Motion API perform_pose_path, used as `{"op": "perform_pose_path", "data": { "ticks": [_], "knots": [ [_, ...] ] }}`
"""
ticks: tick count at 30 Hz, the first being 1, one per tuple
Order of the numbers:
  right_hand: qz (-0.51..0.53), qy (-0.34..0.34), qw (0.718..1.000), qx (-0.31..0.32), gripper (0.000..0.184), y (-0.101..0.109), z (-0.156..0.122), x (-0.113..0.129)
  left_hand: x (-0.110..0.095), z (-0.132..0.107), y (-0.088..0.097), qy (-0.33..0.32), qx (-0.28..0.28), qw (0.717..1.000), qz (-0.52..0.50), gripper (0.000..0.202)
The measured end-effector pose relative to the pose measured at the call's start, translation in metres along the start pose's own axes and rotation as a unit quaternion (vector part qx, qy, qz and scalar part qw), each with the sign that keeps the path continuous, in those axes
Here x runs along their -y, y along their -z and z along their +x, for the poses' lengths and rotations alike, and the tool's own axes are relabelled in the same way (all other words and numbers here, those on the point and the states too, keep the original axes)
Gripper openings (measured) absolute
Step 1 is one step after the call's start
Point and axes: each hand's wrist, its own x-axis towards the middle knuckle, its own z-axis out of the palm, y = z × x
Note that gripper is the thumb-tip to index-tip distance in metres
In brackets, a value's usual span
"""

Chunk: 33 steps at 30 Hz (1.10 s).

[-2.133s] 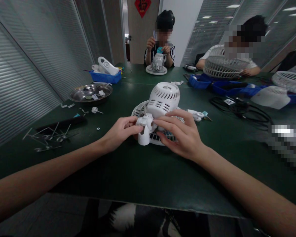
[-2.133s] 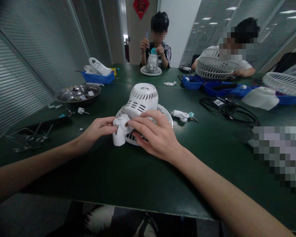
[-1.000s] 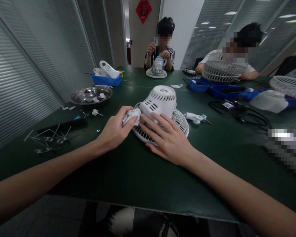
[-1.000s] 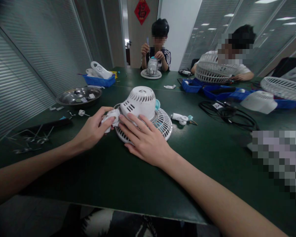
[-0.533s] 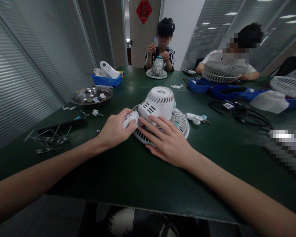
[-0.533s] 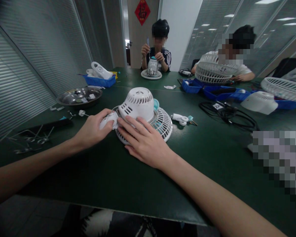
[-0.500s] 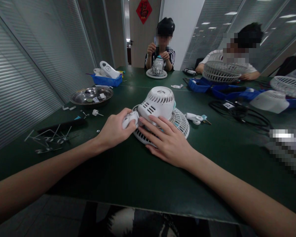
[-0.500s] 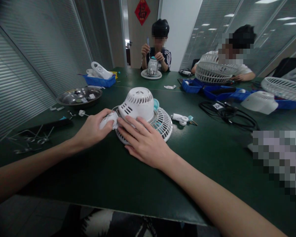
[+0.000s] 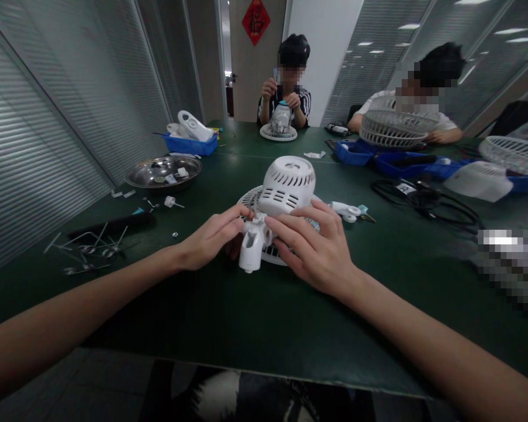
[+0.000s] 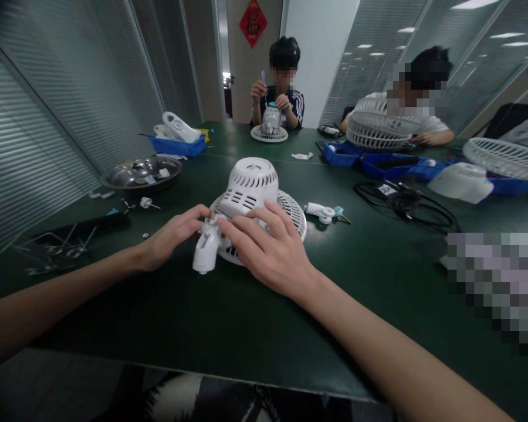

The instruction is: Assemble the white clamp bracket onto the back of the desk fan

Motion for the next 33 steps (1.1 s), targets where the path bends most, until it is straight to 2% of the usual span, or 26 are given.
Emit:
{"op": "perform_pose_path", "data": {
  "ticks": [2, 4, 9, 18, 29, 33],
  "knots": [
    [-0.003, 0.004, 1.000, -0.008, 0.047, 0.002, 0.000, -0.002, 0.002, 0.000, 0.001, -0.003, 0.061, 0.997, -0.039, 0.028],
    [-0.003, 0.011, 1.000, -0.009, 0.045, 0.004, 0.000, -0.004, 0.003, 0.001, 0.002, -0.015, 0.088, 0.995, -0.040, 0.028],
    [-0.002, 0.029, 0.999, -0.017, 0.039, 0.006, 0.002, -0.007, 0.002, 0.003, 0.001, -0.030, 0.064, 0.997, 0.030, 0.028],
    [-0.011, 0.022, 0.999, -0.026, 0.033, 0.005, 0.001, -0.011, 0.005, 0.003, -0.001, -0.051, 0.079, 0.988, 0.123, 0.028],
    [-0.006, 0.020, 0.999, -0.036, 0.031, 0.005, 0.006, -0.007, 0.001, 0.004, -0.003, -0.018, -0.023, 0.992, 0.125, 0.031],
    [0.001, 0.020, 0.999, -0.034, 0.032, 0.004, 0.005, -0.007, 0.000, 0.001, -0.006, -0.031, -0.059, 0.995, 0.069, 0.023]
  ]
}}
